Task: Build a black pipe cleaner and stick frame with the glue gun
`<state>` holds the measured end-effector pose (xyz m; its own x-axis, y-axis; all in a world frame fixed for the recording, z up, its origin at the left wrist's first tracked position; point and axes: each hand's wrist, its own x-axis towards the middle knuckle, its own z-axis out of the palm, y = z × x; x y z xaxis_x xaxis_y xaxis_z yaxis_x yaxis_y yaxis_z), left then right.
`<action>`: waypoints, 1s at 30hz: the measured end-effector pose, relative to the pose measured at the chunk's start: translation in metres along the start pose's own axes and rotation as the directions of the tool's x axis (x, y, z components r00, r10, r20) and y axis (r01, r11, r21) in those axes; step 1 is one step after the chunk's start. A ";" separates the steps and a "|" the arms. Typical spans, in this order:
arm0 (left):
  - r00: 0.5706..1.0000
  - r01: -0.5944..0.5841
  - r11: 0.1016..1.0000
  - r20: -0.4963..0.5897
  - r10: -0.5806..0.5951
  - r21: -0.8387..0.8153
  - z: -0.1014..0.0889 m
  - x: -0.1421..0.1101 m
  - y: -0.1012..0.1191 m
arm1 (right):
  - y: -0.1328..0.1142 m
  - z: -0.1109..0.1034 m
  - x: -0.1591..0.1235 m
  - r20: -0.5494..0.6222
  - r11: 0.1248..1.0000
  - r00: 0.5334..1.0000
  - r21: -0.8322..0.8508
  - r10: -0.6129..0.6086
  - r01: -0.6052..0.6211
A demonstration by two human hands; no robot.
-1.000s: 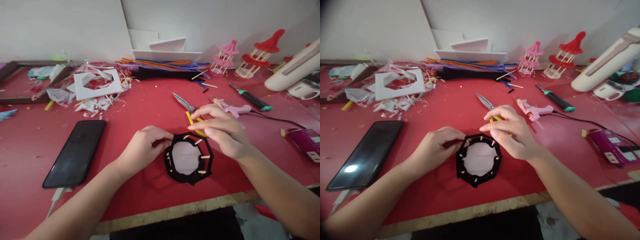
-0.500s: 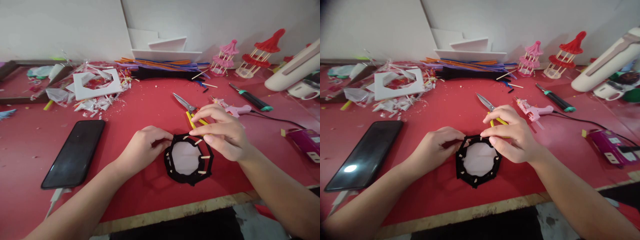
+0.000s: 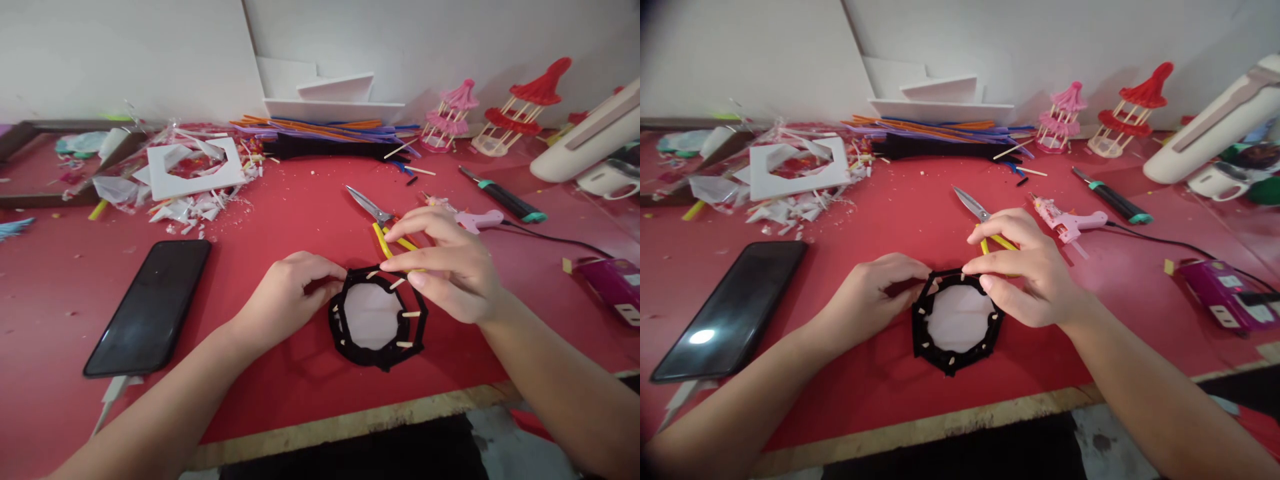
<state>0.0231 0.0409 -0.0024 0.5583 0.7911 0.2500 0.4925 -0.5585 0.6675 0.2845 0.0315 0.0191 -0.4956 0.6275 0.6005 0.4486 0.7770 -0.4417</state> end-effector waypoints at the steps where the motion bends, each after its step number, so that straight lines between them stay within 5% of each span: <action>1: 1.000 0.011 1.000 0.004 -0.011 0.000 0.000 0.000 0.000 | 0.000 0.001 0.000 -0.002 1.000 1.000 -0.004 0.004 -0.004; 5: 0.997 0.066 0.996 0.032 -0.064 -0.061 -0.002 -0.001 0.002 | 0.002 0.009 -0.001 -0.133 0.982 0.974 -0.014 0.183 -0.187; 11: 0.986 0.144 0.986 -0.070 -0.150 -0.081 -0.014 -0.003 0.001 | 0.004 0.013 -0.004 -0.348 0.881 0.816 0.071 0.461 -0.468; 23: 0.934 0.291 0.952 -0.186 -0.304 -0.099 -0.010 -0.001 -0.003 | 0.006 0.012 -0.001 -0.292 0.826 0.773 0.206 0.563 -0.524; 30: 0.922 0.208 0.975 -0.315 -0.224 -0.084 -0.015 0.000 -0.003 | 0.008 0.005 0.000 -0.265 0.820 0.783 0.061 0.563 -0.569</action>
<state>0.0117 0.0464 0.0059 0.1941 0.9332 0.3024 0.5399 -0.3590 0.7613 0.2848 0.0378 0.0121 0.0614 0.9154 0.3978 0.6044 0.2831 -0.7447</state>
